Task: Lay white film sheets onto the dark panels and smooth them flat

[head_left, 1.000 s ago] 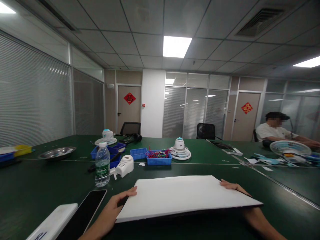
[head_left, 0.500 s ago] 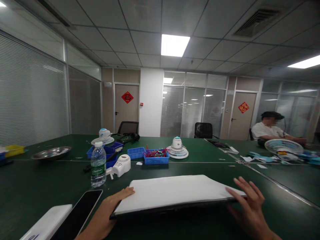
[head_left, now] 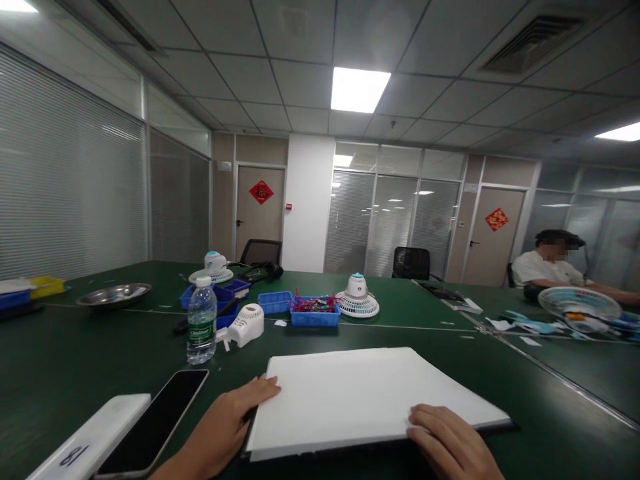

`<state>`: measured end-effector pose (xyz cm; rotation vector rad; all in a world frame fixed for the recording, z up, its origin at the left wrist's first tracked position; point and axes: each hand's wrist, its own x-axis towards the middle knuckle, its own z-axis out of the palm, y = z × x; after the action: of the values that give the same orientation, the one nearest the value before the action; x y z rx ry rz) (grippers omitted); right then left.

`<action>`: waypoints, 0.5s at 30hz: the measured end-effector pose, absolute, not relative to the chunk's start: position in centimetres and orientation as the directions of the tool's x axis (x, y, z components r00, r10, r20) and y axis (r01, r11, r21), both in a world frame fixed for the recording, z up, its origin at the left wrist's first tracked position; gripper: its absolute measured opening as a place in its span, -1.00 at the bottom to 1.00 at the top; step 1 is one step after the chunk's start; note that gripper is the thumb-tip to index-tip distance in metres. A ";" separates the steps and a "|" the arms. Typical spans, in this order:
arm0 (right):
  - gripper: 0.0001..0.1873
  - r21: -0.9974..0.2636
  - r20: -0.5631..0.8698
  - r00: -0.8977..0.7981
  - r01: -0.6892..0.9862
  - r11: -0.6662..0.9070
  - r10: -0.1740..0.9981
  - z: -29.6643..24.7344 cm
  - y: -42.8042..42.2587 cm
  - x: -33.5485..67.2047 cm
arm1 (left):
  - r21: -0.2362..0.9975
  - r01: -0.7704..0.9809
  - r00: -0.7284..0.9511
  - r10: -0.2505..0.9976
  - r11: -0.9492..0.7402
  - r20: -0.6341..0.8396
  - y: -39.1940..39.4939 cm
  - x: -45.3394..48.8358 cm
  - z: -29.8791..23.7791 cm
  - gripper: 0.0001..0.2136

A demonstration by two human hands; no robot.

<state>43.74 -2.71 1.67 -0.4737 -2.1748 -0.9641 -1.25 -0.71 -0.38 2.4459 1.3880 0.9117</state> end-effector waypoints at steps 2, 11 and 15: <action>-0.73 0.470 0.727 -0.683 0.570 0.674 0.071 1.8 -2.8 43.9 | 0.473 0.716 0.345 0.849 -0.514 0.401 -0.8 -1.0 -0.3 -0.59; -0.65 0.420 0.772 -0.615 0.685 0.595 0.163 6.3 -5.2 44.9 | 0.543 0.793 0.060 0.923 -0.276 0.380 -1.6 -0.7 0.8 -0.37; -0.67 0.367 0.733 -0.581 0.775 0.514 0.354 7.3 -7.8 48.4 | 0.542 0.827 -0.041 0.946 -0.148 0.320 -1.1 -1.6 0.3 -0.42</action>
<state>48.36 -7.81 7.34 -0.9175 -2.1680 -0.9338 -1.60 -1.07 0.26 2.0373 1.9182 0.9523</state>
